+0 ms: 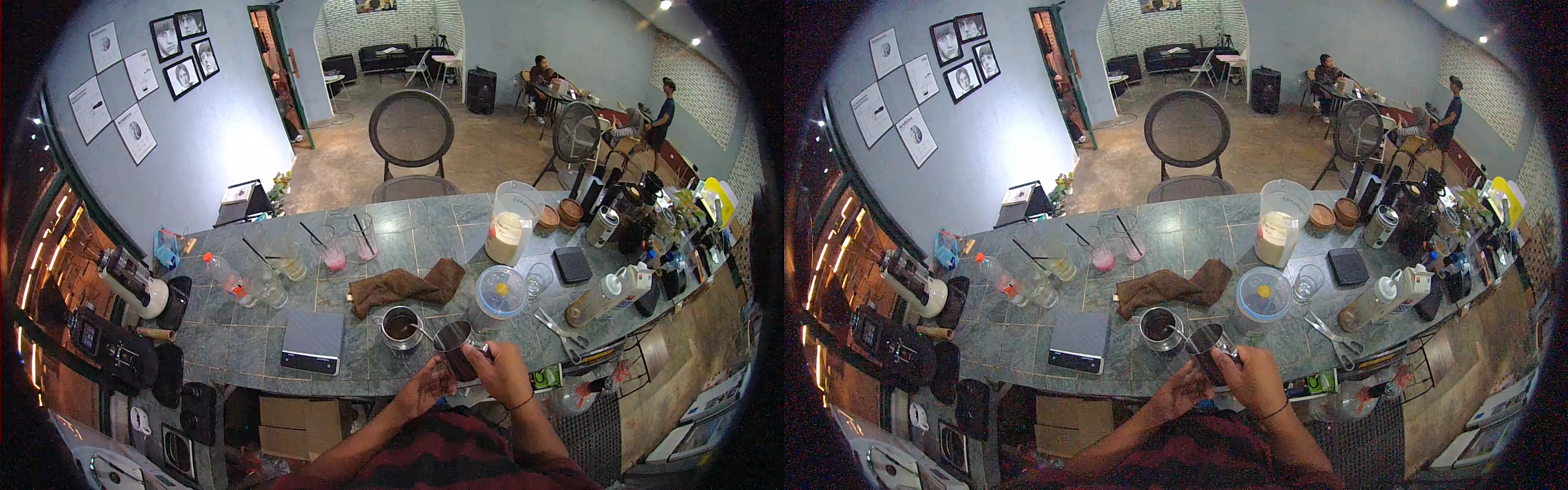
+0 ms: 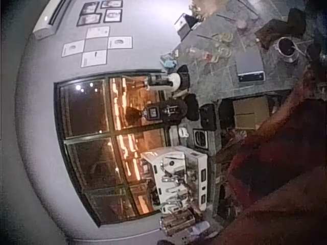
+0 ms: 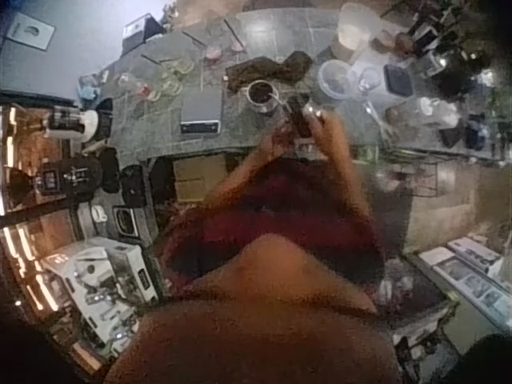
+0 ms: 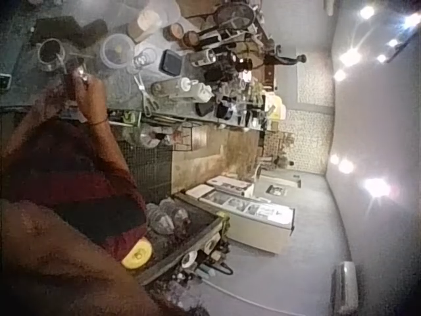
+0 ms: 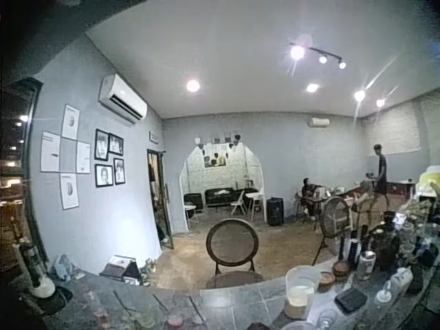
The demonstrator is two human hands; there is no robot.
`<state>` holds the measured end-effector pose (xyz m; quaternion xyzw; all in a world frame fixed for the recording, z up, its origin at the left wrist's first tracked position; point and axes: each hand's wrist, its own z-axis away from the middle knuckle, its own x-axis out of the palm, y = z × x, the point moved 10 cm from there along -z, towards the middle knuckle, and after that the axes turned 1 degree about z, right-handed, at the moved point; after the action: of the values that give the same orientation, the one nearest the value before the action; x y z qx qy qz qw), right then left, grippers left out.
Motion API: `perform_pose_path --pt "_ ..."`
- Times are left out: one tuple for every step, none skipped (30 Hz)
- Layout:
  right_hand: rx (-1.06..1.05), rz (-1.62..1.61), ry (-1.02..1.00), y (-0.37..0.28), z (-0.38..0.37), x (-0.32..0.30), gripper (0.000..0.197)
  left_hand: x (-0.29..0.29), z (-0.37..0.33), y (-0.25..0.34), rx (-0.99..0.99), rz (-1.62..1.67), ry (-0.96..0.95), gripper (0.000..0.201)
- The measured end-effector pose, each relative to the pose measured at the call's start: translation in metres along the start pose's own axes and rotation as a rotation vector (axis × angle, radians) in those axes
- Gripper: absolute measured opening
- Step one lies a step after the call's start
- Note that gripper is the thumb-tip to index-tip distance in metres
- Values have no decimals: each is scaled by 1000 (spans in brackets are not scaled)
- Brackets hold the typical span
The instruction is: Preparing coffee and mixed drinks in a restaurant bar area.
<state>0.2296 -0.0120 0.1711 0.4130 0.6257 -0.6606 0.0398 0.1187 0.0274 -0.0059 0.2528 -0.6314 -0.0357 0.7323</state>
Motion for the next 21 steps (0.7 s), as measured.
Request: perform_pose_path --pt "-18 15 0 1 -2 1 40 0 -1 1 5 -2 0 53" --pt "-23 14 -2 -3 -4 1 40 4 -2 4 21 0 -46 52" --pt "15 24 -25 -6 -5 3 40 8 -3 6 37 2 -91 50" --pt "56 36 -44 -5 -6 3 41 9 -3 6 39 -1 -94 50" --pt "53 35 -42 -3 -7 4 41 4 -2 6 54 32 -48 49" --pt "25 -7 -28 0 -8 7 41 0 -1 7 68 66 -3 47" --pt "-4 -52 -20 1 -10 9 41 1 1 9 74 63 0 47" --pt "-9 -56 -23 -2 -11 9 41 2 3 11 80 0 14 47" --pt "8 -44 -41 -5 -11 9 41 1 5 14 84 -63 29 46" --pt "25 -30 -60 -5 -11 10 42 0 7 15 88 -64 31 46" --pt "23 -32 -63 0 -12 13 42 -1 8 16 93 -52 15 48" --pt "25 -25 -72 9 -12 18 42 -1 9 16 98 -40 -1 49" --pt "29 -17 -80 14 -11 21 42 -1 11 15 97 -39 1 49" --pt "31 -18 -81 15 -11 20 42 0 13 15 105 -34 2 50" --pt "23 -51 -70 13 -10 18 42 2 15 15 112 -28 2 50" --pt "16 -85 -58 12 -9 17 43 4 15 15 110 -27 3 50" --pt "19 -85 -58 13 -8 16 43 7 16 14 87 -54 8 51" --pt "23 -101 -50 14 -6 14 40 8 15 12 63 -80 12 52" --pt "24 -119 -45 13 -4 13 38 4 15 10 64 -80 14 52" --pt "24 -119 -47 13 -2 12 38 -4 14 5 55 -60 19 52" --pt "24 -98 -57 12 -1 12 38 -11 13 1 47 -41 23 51"
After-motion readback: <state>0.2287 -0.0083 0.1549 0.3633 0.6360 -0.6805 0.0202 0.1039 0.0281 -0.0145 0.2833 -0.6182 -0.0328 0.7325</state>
